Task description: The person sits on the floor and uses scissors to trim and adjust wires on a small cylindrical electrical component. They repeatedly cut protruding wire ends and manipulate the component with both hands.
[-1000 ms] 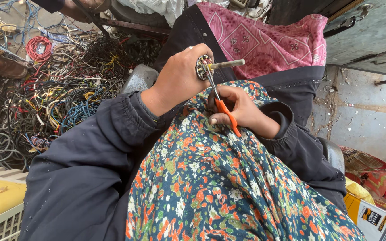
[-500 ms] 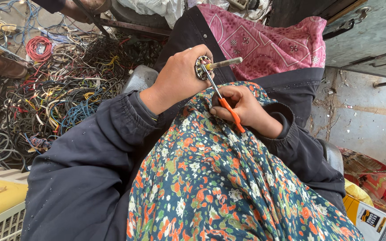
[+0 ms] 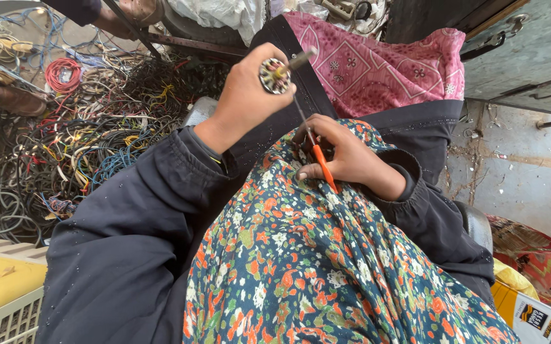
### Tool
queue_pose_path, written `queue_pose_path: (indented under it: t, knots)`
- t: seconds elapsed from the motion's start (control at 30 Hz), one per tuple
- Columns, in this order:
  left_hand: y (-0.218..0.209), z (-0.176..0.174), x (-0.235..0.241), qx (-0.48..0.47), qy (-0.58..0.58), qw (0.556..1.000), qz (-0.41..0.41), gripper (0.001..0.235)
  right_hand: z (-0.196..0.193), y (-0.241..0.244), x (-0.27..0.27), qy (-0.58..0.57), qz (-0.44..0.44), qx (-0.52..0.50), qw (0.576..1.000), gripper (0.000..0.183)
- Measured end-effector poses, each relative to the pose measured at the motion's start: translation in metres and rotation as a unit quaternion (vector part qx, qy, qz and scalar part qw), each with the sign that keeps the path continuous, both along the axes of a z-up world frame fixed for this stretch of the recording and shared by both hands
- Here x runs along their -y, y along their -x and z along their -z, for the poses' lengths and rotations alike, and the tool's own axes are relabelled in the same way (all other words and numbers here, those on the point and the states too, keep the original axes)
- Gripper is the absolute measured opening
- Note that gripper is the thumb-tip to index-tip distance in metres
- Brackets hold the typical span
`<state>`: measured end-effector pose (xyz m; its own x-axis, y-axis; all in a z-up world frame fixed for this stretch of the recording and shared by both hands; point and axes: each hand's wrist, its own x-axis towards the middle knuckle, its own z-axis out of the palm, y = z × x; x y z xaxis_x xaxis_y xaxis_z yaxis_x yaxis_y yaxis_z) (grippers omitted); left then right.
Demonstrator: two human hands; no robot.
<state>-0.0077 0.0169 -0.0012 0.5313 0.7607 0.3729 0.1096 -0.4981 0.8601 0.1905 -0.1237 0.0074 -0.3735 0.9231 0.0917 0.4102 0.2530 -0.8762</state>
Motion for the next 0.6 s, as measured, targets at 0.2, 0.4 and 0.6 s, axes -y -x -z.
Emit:
queue_pose_path:
  t: [0.2,0.4,0.6]
  knots:
    - [-0.003,0.007,0.003,0.099,0.114,0.985,0.084,0.029,0.006,-0.003,-0.001,0.000,0.133,0.010,0.991,0.053]
    - [-0.018,0.017,0.030,0.171,0.180,0.959,0.137,0.049,0.015,0.003,0.006,-0.086,0.233,0.060,0.967,0.080]
    - [-0.037,0.019,0.050,0.118,0.128,0.983,0.051,0.047,0.008,0.017,0.007,-0.144,0.269,0.124,0.944,0.086]
